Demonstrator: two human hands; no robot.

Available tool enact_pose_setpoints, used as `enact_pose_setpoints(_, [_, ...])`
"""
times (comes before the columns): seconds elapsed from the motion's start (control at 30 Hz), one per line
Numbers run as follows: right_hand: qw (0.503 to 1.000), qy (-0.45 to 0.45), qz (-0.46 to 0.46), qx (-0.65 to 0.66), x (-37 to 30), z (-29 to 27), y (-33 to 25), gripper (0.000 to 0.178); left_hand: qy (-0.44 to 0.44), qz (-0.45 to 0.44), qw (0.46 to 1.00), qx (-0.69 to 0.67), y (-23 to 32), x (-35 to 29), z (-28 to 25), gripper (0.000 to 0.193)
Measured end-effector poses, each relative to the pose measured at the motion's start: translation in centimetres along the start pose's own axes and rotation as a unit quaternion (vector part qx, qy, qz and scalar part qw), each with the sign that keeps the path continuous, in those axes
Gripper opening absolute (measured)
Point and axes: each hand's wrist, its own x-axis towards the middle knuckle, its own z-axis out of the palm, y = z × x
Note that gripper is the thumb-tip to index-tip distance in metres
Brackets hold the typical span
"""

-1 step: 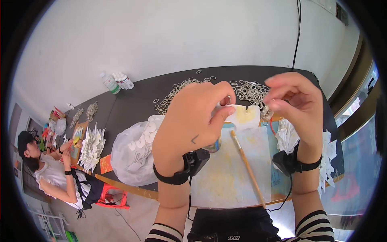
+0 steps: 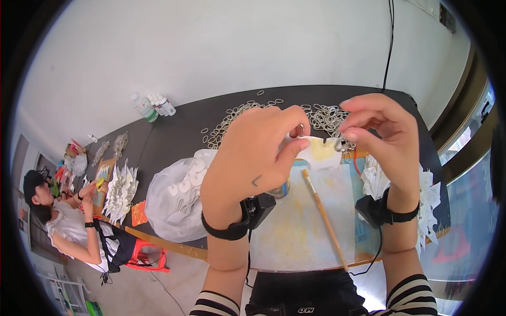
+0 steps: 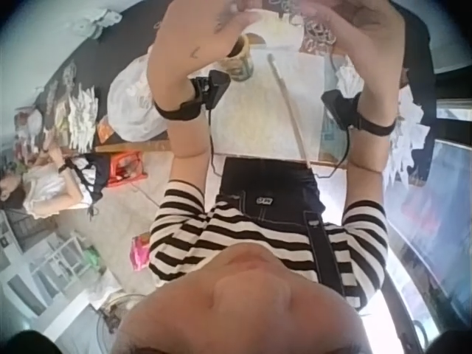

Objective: Applying adhesive with a brush to white shoe components and assembling parts.

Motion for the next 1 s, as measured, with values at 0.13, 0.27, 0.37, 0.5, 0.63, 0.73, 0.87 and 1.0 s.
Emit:
enact_pose_setpoints(0.13, [0.998, -0.019, 0.024, -0.048, 0.4, 1.0, 0.7, 0.026, -0.010, -0.010, 1.000, 0.009, 0.0, 0.0, -0.1, 0.010])
enact_pose_setpoints(0.27, [0.997, -0.020, 0.016, -0.066, 0.5, 1.0, 0.8, 0.025, -0.007, 0.024, 1.000, 0.002, -0.2, 0.3, 0.0, 0.011])
enact_pose_setpoints(0.37, [0.998, -0.023, 0.037, -0.043, 0.5, 1.3, 0.6, 0.024, -0.009, 0.022, 1.000, 0.001, 0.3, 0.2, -0.4, 0.010])
enact_pose_setpoints(0.5, [0.998, -0.017, 0.047, -0.041, 0.0, 1.4, 1.1, 0.023, -0.010, 0.043, 0.999, -0.005, -0.1, 0.2, 0.2, 0.010])
enact_pose_setpoints(0.63, [0.997, -0.018, 0.044, -0.063, 0.0, 1.4, 1.1, 0.023, -0.015, 0.052, 0.998, -0.036, -0.1, 0.0, 0.2, 0.009])
enact_pose_setpoints(0.73, [0.997, -0.024, 0.038, -0.064, 0.1, 1.0, 1.1, 0.024, -0.002, 0.075, 0.996, -0.051, -0.1, 0.2, 0.3, 0.009])
enact_pose_setpoints(0.87, [0.996, -0.036, 0.037, -0.078, 0.2, 1.3, 0.9, 0.024, 0.003, 0.083, 0.995, -0.046, -0.3, 0.0, 0.2, 0.008])
enact_pose_setpoints(1.0, [0.997, -0.025, 0.016, -0.070, 0.4, 1.4, 1.4, 0.024, 0.018, 0.091, 0.994, -0.052, -0.5, 0.2, 0.3, 0.012])
